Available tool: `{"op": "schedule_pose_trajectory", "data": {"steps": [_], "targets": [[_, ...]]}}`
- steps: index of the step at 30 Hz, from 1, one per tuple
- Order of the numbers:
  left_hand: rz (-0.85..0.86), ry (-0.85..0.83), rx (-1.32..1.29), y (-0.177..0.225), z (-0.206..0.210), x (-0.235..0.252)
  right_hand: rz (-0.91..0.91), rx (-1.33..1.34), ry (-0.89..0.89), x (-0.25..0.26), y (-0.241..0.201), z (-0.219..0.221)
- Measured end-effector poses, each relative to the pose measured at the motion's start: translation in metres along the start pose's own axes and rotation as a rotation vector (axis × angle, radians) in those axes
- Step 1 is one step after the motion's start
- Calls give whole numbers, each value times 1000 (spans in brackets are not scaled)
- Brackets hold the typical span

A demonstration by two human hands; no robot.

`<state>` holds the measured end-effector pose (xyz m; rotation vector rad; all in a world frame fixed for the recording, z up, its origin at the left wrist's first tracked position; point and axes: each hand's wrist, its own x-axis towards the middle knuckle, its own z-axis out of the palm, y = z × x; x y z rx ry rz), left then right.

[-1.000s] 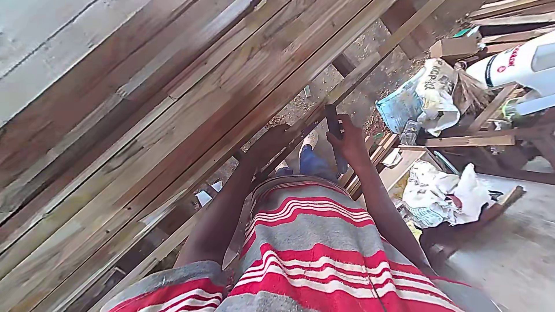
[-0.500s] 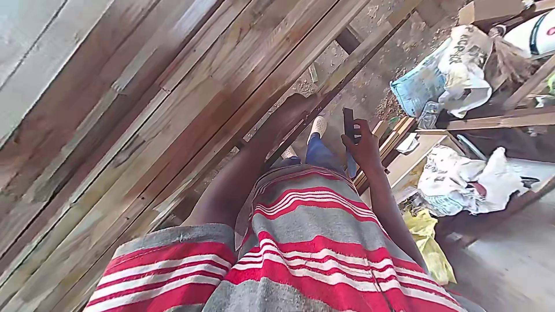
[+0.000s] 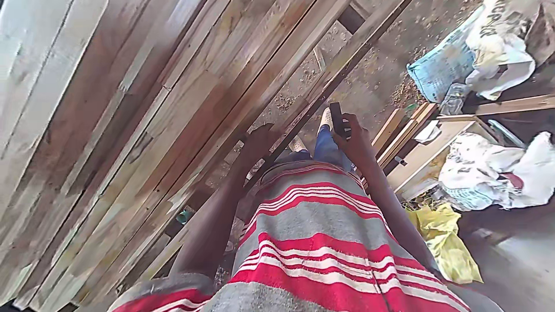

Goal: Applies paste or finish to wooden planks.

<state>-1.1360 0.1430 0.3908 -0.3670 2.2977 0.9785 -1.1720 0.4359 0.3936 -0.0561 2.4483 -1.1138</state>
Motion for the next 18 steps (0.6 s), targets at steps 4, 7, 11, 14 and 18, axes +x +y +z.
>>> {"op": "schedule_pose_trajectory", "data": {"steps": [4,7,11,14,18], "targets": [[43,135,87,-18,5,-20,-75,-19,-10,-5,-4,13],[68,302,194,-22,11,-42,-147,-81,-20,-8,-16,22],[189,569,172,-33,29,-73,-307,-128,34,-17,-32,53],[196,747,101,-36,47,-100,-396,-115,77,-15,-33,83],[158,889,77,-43,71,-143,-402,-49,178,-8,-28,109]]}}
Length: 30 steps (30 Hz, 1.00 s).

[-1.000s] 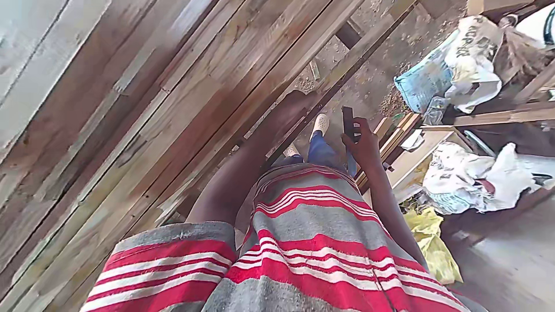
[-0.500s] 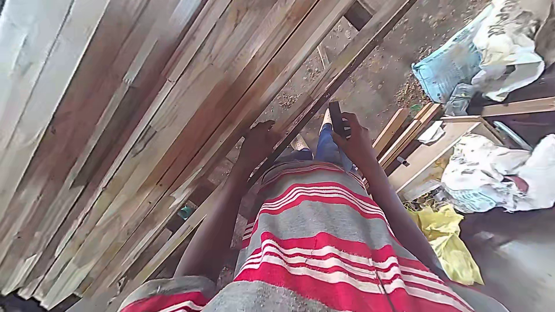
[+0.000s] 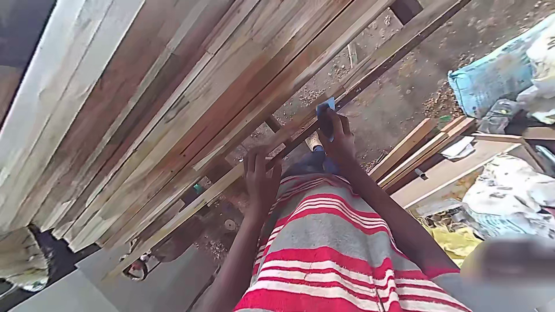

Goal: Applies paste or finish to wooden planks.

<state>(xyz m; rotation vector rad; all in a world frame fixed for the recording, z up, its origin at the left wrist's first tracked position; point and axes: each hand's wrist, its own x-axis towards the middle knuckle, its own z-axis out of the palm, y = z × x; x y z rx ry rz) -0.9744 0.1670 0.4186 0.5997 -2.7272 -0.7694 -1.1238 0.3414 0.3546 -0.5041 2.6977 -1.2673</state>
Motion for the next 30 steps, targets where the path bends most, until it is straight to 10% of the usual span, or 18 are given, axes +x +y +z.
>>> {"op": "schedule_pose_trajectory", "data": {"steps": [8,17,24,30], "targets": [[-99,125,46,-4,-8,-72,26,-83,-21,-12,-4,25],[30,15,-313,-48,-9,-30,424,-315,-428,-45,-88,17],[9,34,-515,-74,-11,-15,515,-511,-207,20,-125,-33],[16,117,-654,-74,-1,-14,529,-539,-392,29,-153,-11]]}}
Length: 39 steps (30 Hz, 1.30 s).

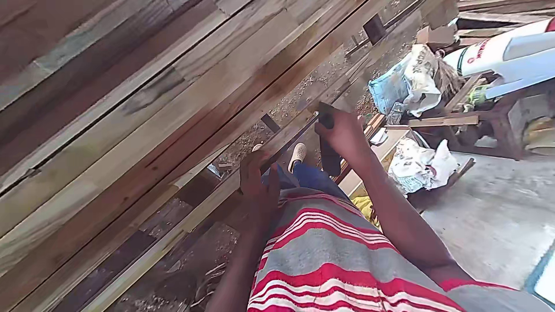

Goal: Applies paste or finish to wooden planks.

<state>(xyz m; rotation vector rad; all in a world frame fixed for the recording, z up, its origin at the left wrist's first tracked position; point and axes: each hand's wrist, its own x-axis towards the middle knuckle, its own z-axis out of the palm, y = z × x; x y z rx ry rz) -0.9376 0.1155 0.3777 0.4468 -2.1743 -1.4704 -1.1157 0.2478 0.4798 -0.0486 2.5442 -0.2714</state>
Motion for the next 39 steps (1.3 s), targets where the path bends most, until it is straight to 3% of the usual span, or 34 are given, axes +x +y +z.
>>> {"op": "schedule_pose_trajectory", "data": {"steps": [4,8,11,14,20,25,29,33,36,39], "targets": [[33,25,-10,1,5,11,-73,-58,-114,-36,-21,18],[78,44,42,7,13,32,-133,-53,-224,-41,-7,16],[117,46,99,16,23,48,-172,103,-293,-27,30,-2],[122,-20,189,36,50,65,-145,286,-258,10,94,-30],[93,-222,404,88,165,105,-156,530,-29,123,232,-95],[69,-358,536,131,285,156,-234,580,79,211,298,-134],[130,-354,553,163,338,169,-295,491,231,259,314,-161],[110,-321,566,164,348,157,-380,389,301,286,309,-166],[31,-315,546,154,346,138,-348,264,244,276,297,-166],[-34,-327,487,149,342,130,-208,60,36,241,272,-193]]}}
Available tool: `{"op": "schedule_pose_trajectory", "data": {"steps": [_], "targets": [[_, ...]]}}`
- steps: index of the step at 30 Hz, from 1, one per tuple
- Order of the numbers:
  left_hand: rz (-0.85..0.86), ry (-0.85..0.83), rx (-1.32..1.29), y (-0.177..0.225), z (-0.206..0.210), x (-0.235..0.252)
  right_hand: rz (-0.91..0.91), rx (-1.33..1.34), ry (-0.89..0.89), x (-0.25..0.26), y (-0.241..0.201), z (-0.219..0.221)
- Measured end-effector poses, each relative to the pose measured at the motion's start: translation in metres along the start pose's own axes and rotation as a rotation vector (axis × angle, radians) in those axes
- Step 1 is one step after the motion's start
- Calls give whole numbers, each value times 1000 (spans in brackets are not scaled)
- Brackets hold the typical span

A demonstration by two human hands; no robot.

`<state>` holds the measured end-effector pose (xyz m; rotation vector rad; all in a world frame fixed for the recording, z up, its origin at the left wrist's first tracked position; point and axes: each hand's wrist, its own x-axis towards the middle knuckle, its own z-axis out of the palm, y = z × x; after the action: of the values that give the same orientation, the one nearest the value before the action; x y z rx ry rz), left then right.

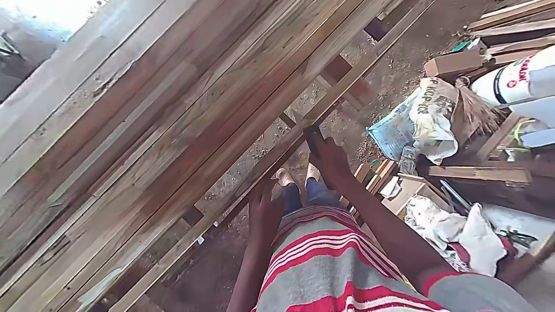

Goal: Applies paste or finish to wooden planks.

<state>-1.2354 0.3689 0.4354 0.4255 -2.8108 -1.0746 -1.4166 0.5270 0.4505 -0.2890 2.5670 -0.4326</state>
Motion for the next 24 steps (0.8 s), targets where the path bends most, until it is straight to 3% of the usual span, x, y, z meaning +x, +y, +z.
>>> {"op": "schedule_pose_trajectory", "data": {"steps": [2,7,14,18,24], "targets": [[8,1,-42,-4,0,2,62,-6,-33,-11,-13,-19],[89,7,-138,-10,-8,22,83,8,121,-2,-45,-44],[156,-35,-226,-26,-7,53,173,-102,-67,-18,-79,-18],[156,-132,-168,-26,-10,82,189,30,-32,-20,-56,-42],[224,-179,-20,10,14,150,245,268,180,3,27,-72]]}}
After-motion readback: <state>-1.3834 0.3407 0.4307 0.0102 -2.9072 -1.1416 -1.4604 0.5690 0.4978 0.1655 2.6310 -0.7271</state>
